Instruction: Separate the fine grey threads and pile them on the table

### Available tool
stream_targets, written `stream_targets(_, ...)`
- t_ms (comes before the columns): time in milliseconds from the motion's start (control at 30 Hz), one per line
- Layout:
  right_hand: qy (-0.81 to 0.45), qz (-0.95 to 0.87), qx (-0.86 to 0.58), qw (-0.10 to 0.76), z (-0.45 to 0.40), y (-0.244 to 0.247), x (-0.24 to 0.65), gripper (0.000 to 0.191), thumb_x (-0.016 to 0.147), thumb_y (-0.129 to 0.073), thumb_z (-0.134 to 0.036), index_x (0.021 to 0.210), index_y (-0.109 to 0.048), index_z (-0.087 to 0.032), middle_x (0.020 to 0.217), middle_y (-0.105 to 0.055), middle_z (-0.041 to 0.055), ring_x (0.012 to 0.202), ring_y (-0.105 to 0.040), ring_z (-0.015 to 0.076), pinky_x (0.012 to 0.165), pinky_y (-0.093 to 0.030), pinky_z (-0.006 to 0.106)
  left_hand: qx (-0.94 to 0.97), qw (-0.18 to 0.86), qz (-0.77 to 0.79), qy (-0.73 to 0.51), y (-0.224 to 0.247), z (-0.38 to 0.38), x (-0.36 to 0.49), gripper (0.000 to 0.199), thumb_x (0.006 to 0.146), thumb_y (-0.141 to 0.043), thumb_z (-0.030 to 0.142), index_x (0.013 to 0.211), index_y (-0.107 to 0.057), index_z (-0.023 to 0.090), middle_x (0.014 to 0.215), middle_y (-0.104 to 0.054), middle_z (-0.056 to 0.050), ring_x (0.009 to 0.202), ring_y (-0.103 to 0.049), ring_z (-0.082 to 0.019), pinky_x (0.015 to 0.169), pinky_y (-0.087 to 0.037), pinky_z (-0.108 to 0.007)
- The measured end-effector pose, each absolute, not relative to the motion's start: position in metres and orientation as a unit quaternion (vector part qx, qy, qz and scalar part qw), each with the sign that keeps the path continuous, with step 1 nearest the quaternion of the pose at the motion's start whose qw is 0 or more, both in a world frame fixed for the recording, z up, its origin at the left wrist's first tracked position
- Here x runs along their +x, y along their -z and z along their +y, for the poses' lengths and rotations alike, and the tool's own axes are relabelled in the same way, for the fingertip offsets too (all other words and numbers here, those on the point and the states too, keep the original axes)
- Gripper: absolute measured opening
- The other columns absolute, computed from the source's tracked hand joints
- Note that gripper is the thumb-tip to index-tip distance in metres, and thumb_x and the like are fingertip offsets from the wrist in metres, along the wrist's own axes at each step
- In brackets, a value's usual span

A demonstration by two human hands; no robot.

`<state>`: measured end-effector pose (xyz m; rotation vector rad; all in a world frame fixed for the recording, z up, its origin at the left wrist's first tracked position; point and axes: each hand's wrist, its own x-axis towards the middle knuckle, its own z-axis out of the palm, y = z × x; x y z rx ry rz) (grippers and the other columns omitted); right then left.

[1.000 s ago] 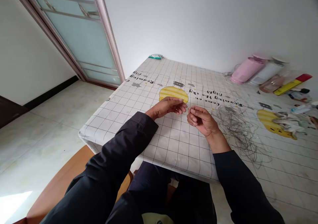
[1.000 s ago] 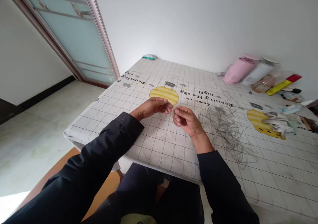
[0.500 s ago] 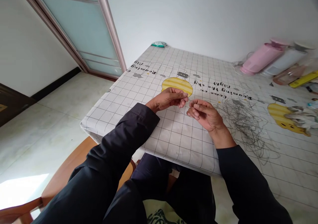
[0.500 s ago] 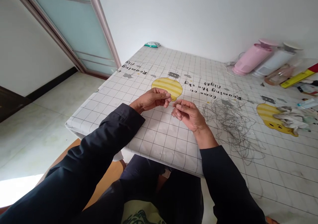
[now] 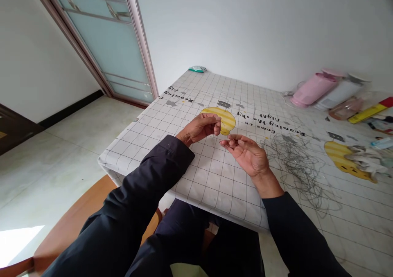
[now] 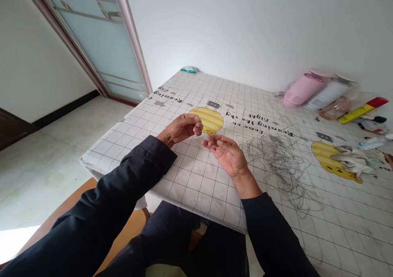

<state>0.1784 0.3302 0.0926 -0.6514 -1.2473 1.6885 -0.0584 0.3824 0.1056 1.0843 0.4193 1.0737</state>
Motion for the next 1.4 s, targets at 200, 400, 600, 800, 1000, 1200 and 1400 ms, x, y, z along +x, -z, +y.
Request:
stream_targets(200,-0.684,-0.540,-0.234,0.431,0.323,-0.097,0.171,0.027,0.097,-0.075,-0.059,0.101,-0.087,-0.035,0.132,-0.080,0.0071,0.141,-0.066,0.0367,0.129,-0.044,0.064,0.495,0.688,0.170,-0.503,-0.108,0.382,-0.060,0.039,0.095,-0.089,0.045,0.078,-0.072,0.015,0.068,-0.064,-0.002,0.065,-0.062,-0.013,0.069,-0.052,-0.028)
stream_targets(400,-0.691,-0.526,-0.211,0.450,0.319,-0.098,0.171,0.021,0.095,-0.086,-0.053,0.087,-0.079,-0.034,0.106,-0.079,0.0042,0.121,-0.071,0.0316,0.129,-0.044,0.061,0.484,0.701,0.169,-0.496,-0.108,0.380,-0.061,0.037,0.092,-0.090,0.044,0.079,-0.073,0.015,0.068,-0.064,-0.002,0.065,-0.061,-0.014,0.071,-0.053,-0.031)
stream_targets(600,-0.696,-0.539,-0.237,0.411,0.319,-0.105,0.180,0.039,0.093,-0.092,-0.056,0.072,-0.072,-0.029,0.067,-0.057,-0.0002,0.067,-0.053,0.0203,0.087,-0.063,0.050,0.511,0.712,0.169,-0.450,-0.109,0.380,-0.071,0.040,0.093,-0.089,0.041,0.071,-0.067,0.016,0.066,-0.062,-0.003,0.063,-0.063,-0.015,0.068,-0.053,-0.032)
stream_targets(800,-0.739,-0.532,-0.293,0.292,0.322,-0.108,0.192,0.027,0.089,-0.096,-0.047,0.092,-0.086,-0.021,0.061,-0.058,-0.0036,0.048,-0.036,0.0084,0.057,-0.052,0.032,0.553,0.698,0.172,-0.420,-0.115,0.380,-0.083,0.040,0.089,-0.094,0.043,0.071,-0.070,0.015,0.066,-0.063,-0.004,0.061,-0.061,-0.014,0.066,-0.054,-0.031)
stream_targets(1000,-0.738,-0.527,-0.346,0.240,0.323,-0.107,0.197,0.028,0.091,-0.093,-0.041,0.106,-0.088,-0.017,0.063,-0.065,-0.0015,0.047,-0.035,0.0053,0.051,-0.043,0.025,0.609,0.664,0.223,-0.372,-0.121,0.382,-0.095,0.041,0.085,-0.097,0.042,0.072,-0.072,0.013,0.066,-0.068,-0.006,0.057,-0.062,-0.013,0.061,-0.055,-0.028)
stream_targets(1200,-0.716,-0.525,-0.402,0.224,0.327,-0.108,0.203,0.032,0.086,-0.095,-0.039,0.105,-0.087,-0.015,0.061,-0.065,-0.0001,0.044,-0.030,0.0037,0.043,-0.029,0.022,0.664,0.628,0.282,-0.291,-0.118,0.388,-0.108,0.029,0.082,-0.099,0.030,0.073,-0.078,0.011,0.067,-0.073,-0.007,0.053,-0.063,-0.012,0.056,-0.051,-0.026)
stream_targets(1400,-0.702,-0.514,-0.433,0.237,0.330,-0.103,0.198,0.029,0.085,-0.094,-0.032,0.103,-0.084,-0.013,0.065,-0.063,-0.0005,0.044,-0.023,0.0024,0.039,-0.011,0.021,0.664,0.557,0.360,-0.345,-0.105,0.397,-0.102,0.023,0.089,-0.093,0.019,0.077,-0.075,0.011,0.066,-0.070,-0.003,0.055,-0.066,-0.011,0.061,-0.053,-0.025)
